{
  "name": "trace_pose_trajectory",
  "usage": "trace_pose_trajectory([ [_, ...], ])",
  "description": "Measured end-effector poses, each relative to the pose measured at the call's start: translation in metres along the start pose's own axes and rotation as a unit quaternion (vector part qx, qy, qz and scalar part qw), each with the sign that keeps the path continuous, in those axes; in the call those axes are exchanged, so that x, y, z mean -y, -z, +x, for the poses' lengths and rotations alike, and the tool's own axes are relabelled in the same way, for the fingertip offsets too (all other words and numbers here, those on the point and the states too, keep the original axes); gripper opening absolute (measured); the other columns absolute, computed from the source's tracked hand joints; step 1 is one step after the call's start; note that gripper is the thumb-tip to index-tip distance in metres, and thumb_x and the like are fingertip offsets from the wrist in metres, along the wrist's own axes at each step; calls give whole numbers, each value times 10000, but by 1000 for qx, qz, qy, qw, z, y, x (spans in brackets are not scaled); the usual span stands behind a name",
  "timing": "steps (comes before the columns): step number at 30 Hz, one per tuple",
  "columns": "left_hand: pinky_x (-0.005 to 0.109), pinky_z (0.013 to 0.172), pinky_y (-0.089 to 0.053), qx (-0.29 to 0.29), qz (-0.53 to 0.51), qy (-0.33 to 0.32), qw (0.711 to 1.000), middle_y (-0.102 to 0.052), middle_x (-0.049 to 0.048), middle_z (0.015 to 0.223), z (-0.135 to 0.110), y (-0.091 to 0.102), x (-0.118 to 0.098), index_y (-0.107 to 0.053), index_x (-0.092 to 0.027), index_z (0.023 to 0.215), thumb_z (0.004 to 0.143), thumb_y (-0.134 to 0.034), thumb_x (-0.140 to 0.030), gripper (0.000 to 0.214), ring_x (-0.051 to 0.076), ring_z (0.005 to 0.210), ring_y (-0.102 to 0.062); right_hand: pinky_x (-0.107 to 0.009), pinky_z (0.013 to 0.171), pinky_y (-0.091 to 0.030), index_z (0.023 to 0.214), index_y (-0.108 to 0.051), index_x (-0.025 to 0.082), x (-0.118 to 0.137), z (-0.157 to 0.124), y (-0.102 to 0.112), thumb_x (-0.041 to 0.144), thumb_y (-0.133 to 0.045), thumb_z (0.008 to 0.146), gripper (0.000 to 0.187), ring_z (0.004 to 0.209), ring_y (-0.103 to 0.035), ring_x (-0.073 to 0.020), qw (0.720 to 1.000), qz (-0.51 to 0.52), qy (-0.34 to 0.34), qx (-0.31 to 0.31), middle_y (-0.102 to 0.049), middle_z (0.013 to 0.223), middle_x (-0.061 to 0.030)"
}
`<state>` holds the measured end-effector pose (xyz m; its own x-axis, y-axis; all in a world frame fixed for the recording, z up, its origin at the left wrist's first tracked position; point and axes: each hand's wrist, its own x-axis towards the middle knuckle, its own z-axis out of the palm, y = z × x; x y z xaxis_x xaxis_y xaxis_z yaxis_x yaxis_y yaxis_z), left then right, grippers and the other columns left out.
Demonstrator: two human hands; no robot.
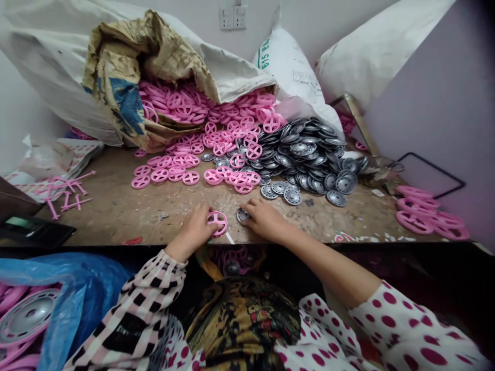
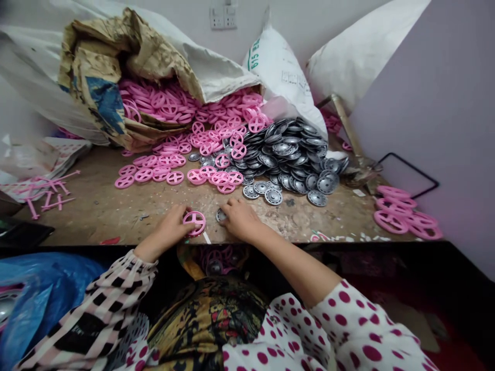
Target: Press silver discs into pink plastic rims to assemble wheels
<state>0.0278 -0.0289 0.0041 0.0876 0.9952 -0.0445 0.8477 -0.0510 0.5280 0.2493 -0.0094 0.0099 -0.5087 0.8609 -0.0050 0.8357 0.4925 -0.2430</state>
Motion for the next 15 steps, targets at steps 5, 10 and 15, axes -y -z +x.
trace_pose_trajectory([
  [5, 216, 473, -396, -18, -288, 118, 950, -594, -39, 611, -13, -4, 0, -540, -203, 882, 640, -767, -335, 357, 135, 509, -556, -305, 728, -438, 999, -663, 157, -14, 7, -2, 256, -704, 748, 272, 837, -574, -204, 977, 184, -92, -51, -609, 925, -68],
  [10, 212, 464, -507, 66, -566, 162, 805, -666, 21, 695, -16, -7, -13, -575, -160, 878, 673, -774, -381, 361, 131, 536, -632, -254, 538, -410, 930, -577, 187, 10, -1, -2, 372, -600, 820, 216, 554, -484, -126, 854, 490, -102, -142, -534, 682, 31],
  [15, 232, 549, -570, 71, -653, 120, 745, -663, 0, 750, -21, -13, -31, -588, -168, 886, 654, -807, -405, 398, 116, 605, -644, -302, 707, -449, 902, -604, 185, 48, -11, -13, 294, -547, 870, 127, 775, -543, -179, 899, 345, -21, -269, -563, 835, -47],
])
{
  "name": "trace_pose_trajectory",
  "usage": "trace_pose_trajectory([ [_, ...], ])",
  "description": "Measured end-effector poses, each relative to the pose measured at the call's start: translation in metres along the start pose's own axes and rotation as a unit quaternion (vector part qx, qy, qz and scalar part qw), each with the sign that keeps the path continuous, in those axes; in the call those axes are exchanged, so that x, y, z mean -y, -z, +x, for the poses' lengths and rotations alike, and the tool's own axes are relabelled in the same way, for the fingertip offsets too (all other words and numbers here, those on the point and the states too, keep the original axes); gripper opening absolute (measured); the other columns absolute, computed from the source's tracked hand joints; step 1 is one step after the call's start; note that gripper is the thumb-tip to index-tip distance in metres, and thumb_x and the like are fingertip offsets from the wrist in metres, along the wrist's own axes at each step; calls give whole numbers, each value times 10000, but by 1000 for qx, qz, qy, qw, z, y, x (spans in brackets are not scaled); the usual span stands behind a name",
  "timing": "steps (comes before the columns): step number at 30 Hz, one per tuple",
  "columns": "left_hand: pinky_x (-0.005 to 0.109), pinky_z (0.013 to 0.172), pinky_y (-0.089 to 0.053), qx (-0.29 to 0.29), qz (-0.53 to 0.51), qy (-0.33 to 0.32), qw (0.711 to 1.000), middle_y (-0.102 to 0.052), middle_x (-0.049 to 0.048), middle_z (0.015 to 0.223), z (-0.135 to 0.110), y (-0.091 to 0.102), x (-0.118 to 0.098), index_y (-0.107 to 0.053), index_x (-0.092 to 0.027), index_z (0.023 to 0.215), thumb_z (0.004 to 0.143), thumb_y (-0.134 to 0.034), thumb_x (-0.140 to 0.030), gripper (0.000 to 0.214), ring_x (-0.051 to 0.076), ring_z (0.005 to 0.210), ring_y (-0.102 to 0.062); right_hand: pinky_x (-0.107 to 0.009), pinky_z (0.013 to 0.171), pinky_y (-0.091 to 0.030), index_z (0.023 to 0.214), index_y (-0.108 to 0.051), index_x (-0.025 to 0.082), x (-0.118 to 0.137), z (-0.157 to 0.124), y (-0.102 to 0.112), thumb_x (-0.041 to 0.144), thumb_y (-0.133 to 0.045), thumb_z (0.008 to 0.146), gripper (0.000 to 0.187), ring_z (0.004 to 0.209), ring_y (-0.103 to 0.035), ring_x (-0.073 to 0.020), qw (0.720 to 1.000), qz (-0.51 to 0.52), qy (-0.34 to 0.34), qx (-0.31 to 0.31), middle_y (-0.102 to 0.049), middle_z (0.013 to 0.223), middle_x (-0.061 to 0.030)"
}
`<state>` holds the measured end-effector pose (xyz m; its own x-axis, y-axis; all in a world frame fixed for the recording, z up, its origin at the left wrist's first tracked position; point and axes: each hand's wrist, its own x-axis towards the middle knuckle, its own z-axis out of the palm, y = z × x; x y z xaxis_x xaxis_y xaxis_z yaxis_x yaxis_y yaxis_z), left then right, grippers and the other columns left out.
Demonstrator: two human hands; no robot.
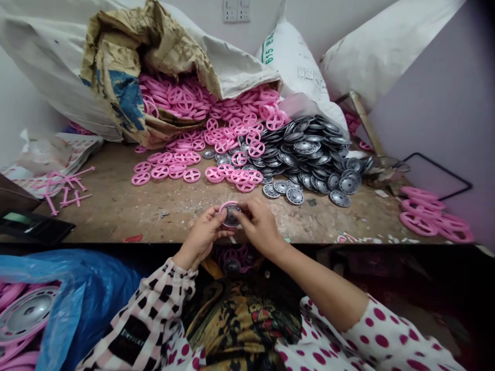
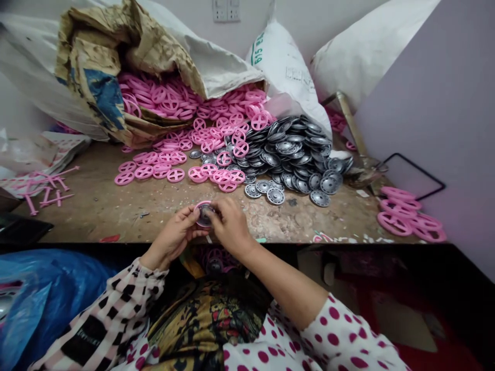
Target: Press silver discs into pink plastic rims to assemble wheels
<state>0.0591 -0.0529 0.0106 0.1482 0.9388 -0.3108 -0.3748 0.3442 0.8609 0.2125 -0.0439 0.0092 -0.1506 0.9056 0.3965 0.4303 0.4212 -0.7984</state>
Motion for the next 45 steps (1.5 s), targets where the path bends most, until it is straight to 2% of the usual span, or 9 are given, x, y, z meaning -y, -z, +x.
trace_pose_trajectory([
  [6, 213, 511, -546, 26, 10, -6, 1000, -666, 5, 747, -6, 2, 6, -601, -168, 896, 687, -777, -433, 380, 118, 591, -637, -321, 734, -463, 1185, -535, 174, -6, -3, 5, 344, -616, 832, 400, 839, -563, -196, 999, -17, -18, 47, -583, 996, -82],
  [10, 220, 483, -543, 17, 23, -27, 999, -658, 1, 696, -7, -3, 4, -604, -165, 854, 664, -788, -439, 381, 119, 561, -617, -286, 723, -459, 1053, -596, 187, -3, 4, 12, 346, -563, 867, 247, 803, -592, -169, 980, 89, -67, 161, -654, 893, -26],
  [15, 213, 433, -516, -12, 38, -54, 998, -643, -3, 705, -6, -10, 9, -625, -161, 870, 671, -759, -466, 388, 113, 530, -593, -275, 735, -455, 962, -626, 194, 1, -2, 6, 311, -560, 860, 169, 804, -595, -164, 990, 93, -72, 83, -660, 873, -19],
  [19, 221, 495, -521, -5, 112, -26, 993, -643, 12, 720, -6, -3, 6, -631, -160, 872, 657, -759, -466, 395, 130, 599, -611, -285, 752, -470, 1005, -641, 190, -10, -7, 5, 285, -560, 862, 190, 831, -614, -172, 980, 117, -92, 134, -671, 908, -25],
  [26, 201, 581, -482, -61, 195, -32, 978, -655, 21, 787, -5, 19, -7, -647, -178, 1002, 682, -752, -407, 407, 101, 625, -597, -280, 684, -438, 1205, -620, 233, 4, -35, 19, 246, -457, 945, 307, 774, -575, -172, 925, -197, 53, 322, -601, 956, -77],
  [32, 199, 559, -450, -74, 195, -42, 977, -656, 20, 718, 4, 24, 7, -653, -146, 921, 664, -736, -444, 402, 90, 569, -565, -292, 788, -434, 1183, -630, 187, -19, 16, 20, 248, -493, 927, 296, 912, -553, -194, 949, -258, 28, 182, -572, 1049, -99],
  [36, 210, 550, -452, -84, 195, -46, 976, -645, 9, 706, 6, 26, 12, -646, -145, 919, 638, -740, -457, 431, 86, 545, -547, -346, 878, -404, 1192, -624, 179, -47, 69, 14, 241, -502, 912, 312, 1035, -495, -256, 929, -355, 6, 104, -555, 1138, -131],
  [42, 220, 572, -476, -74, 213, -75, 971, -642, 26, 755, 7, 34, 19, -656, -146, 925, 678, -715, -454, 399, 102, 598, -570, -357, 830, -388, 1079, -670, 166, -55, 90, 2, 230, -464, 921, 268, 1060, -466, -287, 889, -436, 12, 140, -537, 1171, -160],
  [45, 238, 579, -496, -95, 248, -132, 955, -643, 84, 1061, 6, 36, 24, -611, -185, 1136, 754, -663, -406, 445, 97, 626, -575, -356, 831, -379, 1105, -657, 180, -44, 66, 1, 215, -446, 929, 278, 1036, -481, -270, 888, -426, 55, 163, -548, 1183, -146],
])
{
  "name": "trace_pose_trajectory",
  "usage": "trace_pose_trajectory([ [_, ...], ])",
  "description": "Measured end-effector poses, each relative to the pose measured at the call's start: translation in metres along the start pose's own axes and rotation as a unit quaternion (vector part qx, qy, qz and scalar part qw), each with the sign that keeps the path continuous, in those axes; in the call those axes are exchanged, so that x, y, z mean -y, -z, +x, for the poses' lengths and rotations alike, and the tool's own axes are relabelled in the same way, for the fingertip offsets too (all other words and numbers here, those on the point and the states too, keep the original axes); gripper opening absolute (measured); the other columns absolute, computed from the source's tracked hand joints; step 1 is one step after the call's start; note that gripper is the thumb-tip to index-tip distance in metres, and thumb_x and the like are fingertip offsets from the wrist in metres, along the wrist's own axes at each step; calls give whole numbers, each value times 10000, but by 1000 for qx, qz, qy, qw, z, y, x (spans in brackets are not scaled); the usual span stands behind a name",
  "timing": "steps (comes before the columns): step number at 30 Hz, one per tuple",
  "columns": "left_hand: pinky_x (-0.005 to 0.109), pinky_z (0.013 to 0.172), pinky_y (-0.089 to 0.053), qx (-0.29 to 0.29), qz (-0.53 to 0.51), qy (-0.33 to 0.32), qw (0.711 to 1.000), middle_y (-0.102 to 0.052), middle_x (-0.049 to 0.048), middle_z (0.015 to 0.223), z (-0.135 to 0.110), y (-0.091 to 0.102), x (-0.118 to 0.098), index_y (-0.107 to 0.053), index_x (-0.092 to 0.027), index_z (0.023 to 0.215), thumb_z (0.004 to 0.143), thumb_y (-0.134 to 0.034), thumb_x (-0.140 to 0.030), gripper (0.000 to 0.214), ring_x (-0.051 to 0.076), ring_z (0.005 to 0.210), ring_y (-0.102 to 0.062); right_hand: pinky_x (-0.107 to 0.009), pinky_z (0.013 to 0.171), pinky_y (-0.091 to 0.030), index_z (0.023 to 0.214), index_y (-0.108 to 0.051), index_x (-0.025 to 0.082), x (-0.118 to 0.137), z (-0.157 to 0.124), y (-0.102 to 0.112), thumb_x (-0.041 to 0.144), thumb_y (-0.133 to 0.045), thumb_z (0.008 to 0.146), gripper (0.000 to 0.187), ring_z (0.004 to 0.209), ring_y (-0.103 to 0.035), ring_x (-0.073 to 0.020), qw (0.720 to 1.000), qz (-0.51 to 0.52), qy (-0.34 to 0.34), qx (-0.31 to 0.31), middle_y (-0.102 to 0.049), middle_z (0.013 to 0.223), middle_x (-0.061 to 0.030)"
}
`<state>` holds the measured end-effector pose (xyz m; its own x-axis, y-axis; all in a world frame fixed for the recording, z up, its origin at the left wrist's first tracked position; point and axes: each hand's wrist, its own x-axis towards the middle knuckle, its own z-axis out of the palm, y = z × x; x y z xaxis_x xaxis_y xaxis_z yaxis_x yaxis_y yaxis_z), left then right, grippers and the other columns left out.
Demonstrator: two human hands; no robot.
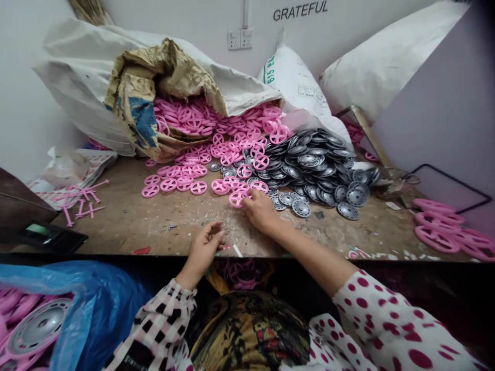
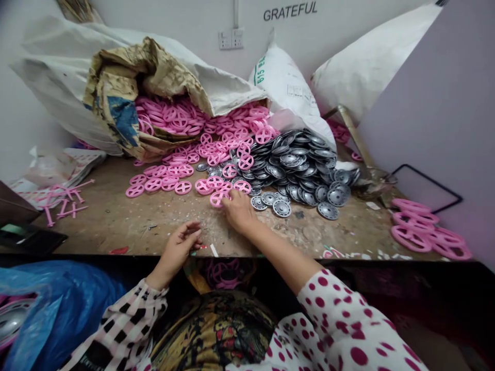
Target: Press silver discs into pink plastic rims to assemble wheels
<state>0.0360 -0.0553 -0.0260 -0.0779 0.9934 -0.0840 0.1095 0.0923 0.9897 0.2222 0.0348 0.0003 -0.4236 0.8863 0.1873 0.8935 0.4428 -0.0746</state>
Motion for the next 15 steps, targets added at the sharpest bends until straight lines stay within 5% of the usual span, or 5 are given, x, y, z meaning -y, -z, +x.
trace_pose_trajectory([
  [3, 298, 726, -518, -28, 125, -135, 983, -525, 102, 1344, -3, -2, 1, -576, -259, 1242, 808, -627, -300, 438, 133, 788, -613, -366, 819, -389, 1059, -669, 186, 18, -33, 2, 251, -456, 942, 251, 973, -510, -255, 995, 28, 95, 3, -596, 1106, -127],
  [7, 348, 863, -462, 27, 268, -241, 932, -705, 72, 979, -3, -4, -2, -703, -222, 959, 860, -570, -242, 167, 205, 921, -627, -353, 864, -427, 1147, -628, 175, 17, -58, 4, 208, -491, 920, 268, 1014, -537, -232, 977, 148, 155, -16, -614, 1138, -115],
  [11, 325, 787, -452, -26, 297, -224, 928, -711, 53, 863, -1, 0, -6, -709, -216, 886, 833, -588, -242, 134, 207, 842, -617, -378, 964, -406, 1243, -582, 133, -33, -47, 11, 165, -511, 875, 377, 1120, -521, -250, 988, 139, 47, -48, -574, 1252, -150],
  [15, 269, 717, -460, -62, 137, -109, 983, -690, 32, 794, 2, 0, -11, -695, -191, 818, 788, -646, -303, 126, 173, 780, -616, -436, 891, -424, 1273, -567, 127, -85, -37, 25, 271, -464, 922, 393, 1103, -530, -335, 986, -29, -164, 18, -572, 1215, -197],
])
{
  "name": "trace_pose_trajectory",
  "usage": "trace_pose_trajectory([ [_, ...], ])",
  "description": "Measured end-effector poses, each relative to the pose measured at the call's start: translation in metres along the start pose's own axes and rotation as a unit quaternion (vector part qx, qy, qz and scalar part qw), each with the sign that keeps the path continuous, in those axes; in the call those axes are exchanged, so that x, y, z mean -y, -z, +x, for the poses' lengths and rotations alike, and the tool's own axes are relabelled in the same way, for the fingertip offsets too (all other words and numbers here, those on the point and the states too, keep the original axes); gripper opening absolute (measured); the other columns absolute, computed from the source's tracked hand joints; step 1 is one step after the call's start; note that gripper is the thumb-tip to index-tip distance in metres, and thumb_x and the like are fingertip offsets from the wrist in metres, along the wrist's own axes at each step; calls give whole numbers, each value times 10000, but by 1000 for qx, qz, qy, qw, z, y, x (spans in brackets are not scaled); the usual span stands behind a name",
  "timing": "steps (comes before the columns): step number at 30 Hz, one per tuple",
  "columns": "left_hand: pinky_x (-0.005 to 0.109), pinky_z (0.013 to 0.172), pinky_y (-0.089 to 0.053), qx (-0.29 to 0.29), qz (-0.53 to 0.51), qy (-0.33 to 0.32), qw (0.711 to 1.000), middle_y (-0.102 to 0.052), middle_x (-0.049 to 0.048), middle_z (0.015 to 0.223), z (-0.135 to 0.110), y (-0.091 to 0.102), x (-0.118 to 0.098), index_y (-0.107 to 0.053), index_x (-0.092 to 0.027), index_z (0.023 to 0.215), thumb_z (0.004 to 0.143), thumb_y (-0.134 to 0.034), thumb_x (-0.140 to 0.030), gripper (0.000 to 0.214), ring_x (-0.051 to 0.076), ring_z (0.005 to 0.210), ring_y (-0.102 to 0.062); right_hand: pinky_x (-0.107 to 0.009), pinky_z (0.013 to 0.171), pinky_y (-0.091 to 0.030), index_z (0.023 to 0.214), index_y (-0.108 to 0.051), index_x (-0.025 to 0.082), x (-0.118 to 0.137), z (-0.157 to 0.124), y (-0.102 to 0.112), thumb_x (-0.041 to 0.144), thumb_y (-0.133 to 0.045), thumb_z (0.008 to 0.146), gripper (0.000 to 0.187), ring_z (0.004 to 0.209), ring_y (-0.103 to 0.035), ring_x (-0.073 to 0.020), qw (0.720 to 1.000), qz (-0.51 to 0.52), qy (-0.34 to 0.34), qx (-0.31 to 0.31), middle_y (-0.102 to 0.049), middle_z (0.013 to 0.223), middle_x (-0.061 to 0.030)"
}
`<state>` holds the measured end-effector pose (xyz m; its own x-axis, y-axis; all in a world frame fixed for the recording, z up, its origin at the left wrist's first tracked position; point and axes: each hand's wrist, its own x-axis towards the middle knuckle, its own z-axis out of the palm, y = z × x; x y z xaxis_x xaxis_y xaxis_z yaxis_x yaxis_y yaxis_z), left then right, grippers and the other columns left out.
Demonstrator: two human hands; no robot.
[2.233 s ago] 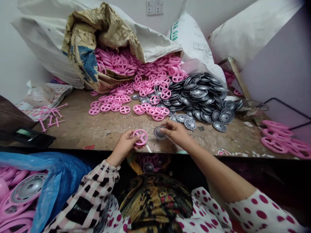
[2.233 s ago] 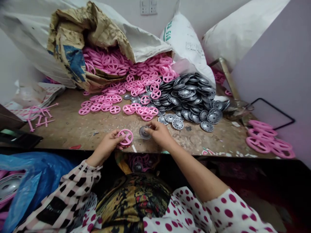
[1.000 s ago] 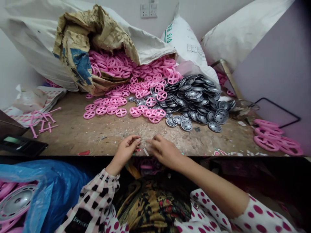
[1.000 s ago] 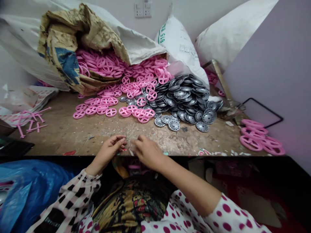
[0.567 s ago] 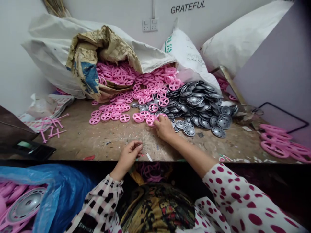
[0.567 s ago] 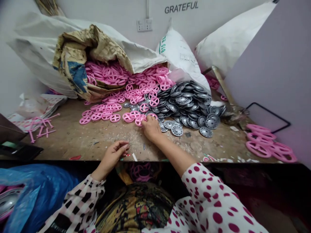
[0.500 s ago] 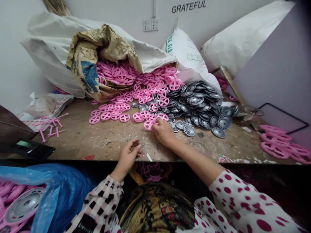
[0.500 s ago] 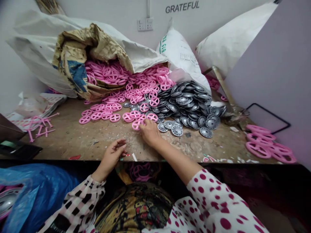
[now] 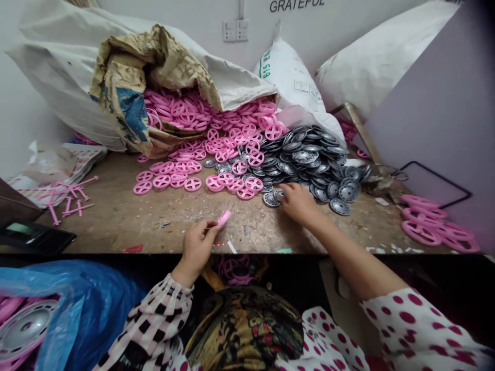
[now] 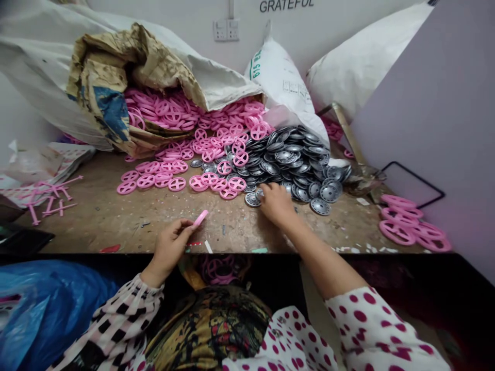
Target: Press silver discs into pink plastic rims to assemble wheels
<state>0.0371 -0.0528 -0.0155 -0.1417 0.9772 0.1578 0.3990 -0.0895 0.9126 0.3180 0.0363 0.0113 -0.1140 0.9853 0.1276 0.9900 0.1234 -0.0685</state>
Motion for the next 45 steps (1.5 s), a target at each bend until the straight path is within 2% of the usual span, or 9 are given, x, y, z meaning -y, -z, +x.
trace_pose_trajectory([
  [6, 265, 655, -548, 30, -373, 235, 897, -667, -2, 685, 2, -1, -15, -566, -153, 743, 611, -825, -286, 320, 143, 627, -659, -377, 767, -444, 1237, -584, 169, -28, -11, 4, 496, -566, 859, 500, 1010, -582, -336, 993, -36, -67, 88, -599, 1121, -181],
  [14, 211, 588, -575, 42, -484, 316, 815, -675, 39, 724, -2, -2, -30, -574, -121, 835, 849, -578, -65, 58, 113, 612, -662, -289, 661, -438, 883, -690, 159, -31, -21, 1, 281, -642, 778, 168, 772, -618, -218, 977, 192, -83, 40, -677, 819, -68],
  [17, 204, 590, -577, 45, -514, 349, 783, -680, 51, 746, -4, -8, -34, -592, -108, 835, 880, -516, -49, 106, 116, 644, -670, -270, 643, -449, 790, -663, 182, 9, -36, 22, 261, -620, 793, 90, 702, -599, -171, 932, 359, 11, -50, -663, 754, -22],
  [21, 199, 617, -572, 66, -534, 366, 760, -697, 60, 795, -7, -18, -37, -630, -103, 868, 873, -514, -43, 130, 116, 682, -671, -310, 719, -456, 876, -671, 190, 73, -58, 36, 245, -507, 910, 176, 786, -579, -182, 894, 329, 196, -232, -654, 837, -64],
  [25, 193, 667, -557, 72, -546, 371, 747, -690, 39, 773, -11, -23, -37, -644, -117, 850, 877, -525, -83, 126, 92, 677, -650, -343, 724, -451, 918, -682, 180, 104, -69, 12, 183, -407, 941, 276, 761, -556, -202, 901, 215, 339, -167, -665, 832, -93],
  [30, 189, 638, -541, 78, -521, 351, 774, -655, 9, 704, -15, -26, -32, -600, -135, 777, 832, -626, -159, 66, 83, 630, -624, -335, 765, -465, 993, -653, 174, 104, -77, -14, 149, -372, 947, 286, 819, -575, -204, 901, 270, 308, -140, -673, 882, -97],
  [35, 199, 566, -531, 74, -431, 303, 847, -658, 8, 719, -14, -26, -36, -581, -139, 864, 755, -686, -163, 153, 101, 599, -623, -305, 798, -482, 1046, -621, 212, 95, -76, -1, 211, -443, 948, 202, 881, -623, -173, 853, 458, 226, -106, -680, 955, -60],
  [40, 262, 602, -564, 121, -410, 241, 871, -678, 14, 804, -16, -22, -45, -548, -166, 937, 688, -769, -295, 357, 144, 687, -659, -295, 700, -483, 1127, -589, 193, 86, -62, 10, 379, -623, 827, 355, 814, -592, -169, 820, 563, 90, -48, -632, 982, -69],
  [45, 226, 490, -513, 124, -344, 182, 913, -647, -18, 686, -19, -23, -46, -524, -176, 915, 663, -773, -438, 441, 108, 521, -585, -278, 664, -479, 935, -596, 183, 93, -65, 5, 419, -645, 771, 291, 719, -591, -147, 713, 689, 53, 120, -650, 831, -18],
])
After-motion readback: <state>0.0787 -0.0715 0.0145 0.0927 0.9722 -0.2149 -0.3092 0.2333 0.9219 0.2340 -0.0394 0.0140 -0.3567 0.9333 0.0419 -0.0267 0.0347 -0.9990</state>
